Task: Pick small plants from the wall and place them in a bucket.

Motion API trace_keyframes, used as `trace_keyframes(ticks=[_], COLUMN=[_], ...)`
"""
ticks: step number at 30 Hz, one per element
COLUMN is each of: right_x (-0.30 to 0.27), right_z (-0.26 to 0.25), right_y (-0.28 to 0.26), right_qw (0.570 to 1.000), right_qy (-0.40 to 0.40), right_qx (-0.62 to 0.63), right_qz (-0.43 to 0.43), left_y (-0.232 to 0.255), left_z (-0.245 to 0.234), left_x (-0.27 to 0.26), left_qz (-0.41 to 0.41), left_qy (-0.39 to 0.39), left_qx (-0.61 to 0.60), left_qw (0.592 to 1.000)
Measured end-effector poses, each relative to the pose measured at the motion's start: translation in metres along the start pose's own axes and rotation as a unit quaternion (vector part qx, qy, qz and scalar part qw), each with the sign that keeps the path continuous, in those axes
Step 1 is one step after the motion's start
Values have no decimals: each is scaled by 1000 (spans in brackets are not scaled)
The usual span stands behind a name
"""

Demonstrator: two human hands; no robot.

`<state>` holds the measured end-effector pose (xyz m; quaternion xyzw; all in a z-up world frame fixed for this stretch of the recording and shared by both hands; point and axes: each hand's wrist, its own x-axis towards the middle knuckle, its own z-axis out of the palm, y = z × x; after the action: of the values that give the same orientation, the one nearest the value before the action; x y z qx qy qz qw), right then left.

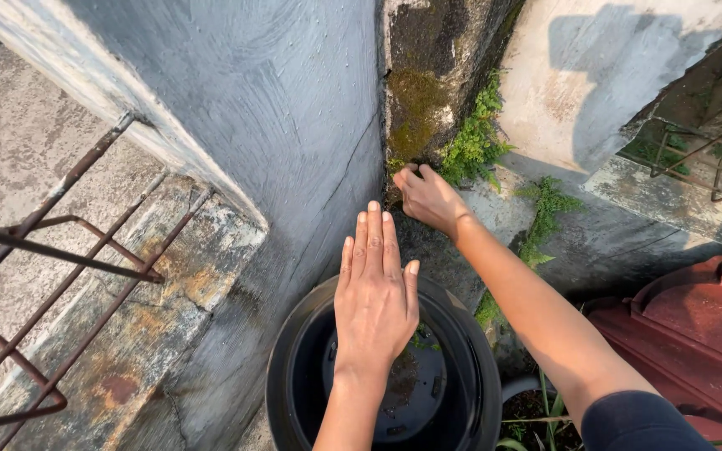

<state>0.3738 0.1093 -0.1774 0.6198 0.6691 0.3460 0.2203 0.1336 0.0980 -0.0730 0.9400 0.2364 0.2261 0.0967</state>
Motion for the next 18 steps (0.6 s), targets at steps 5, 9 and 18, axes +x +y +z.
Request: trace_keyframes(ticks=[5,9,18], right_x=[-6,-1,-5], right_z=[6,16,21], right_y=[3,1,-11], right_qw=[999,997,998], right_qy=[19,55,16], right_qx=[-1,-6,64], right_qz=[-26,-49,9], left_y=[2,3,2], left_z=[6,5,8], left_x=[16,23,30], left_qz=[-1,-9,-20], left_qy=[-2,0,1], left_qx=[-3,0,8], left_qw=[1000,1000,1000])
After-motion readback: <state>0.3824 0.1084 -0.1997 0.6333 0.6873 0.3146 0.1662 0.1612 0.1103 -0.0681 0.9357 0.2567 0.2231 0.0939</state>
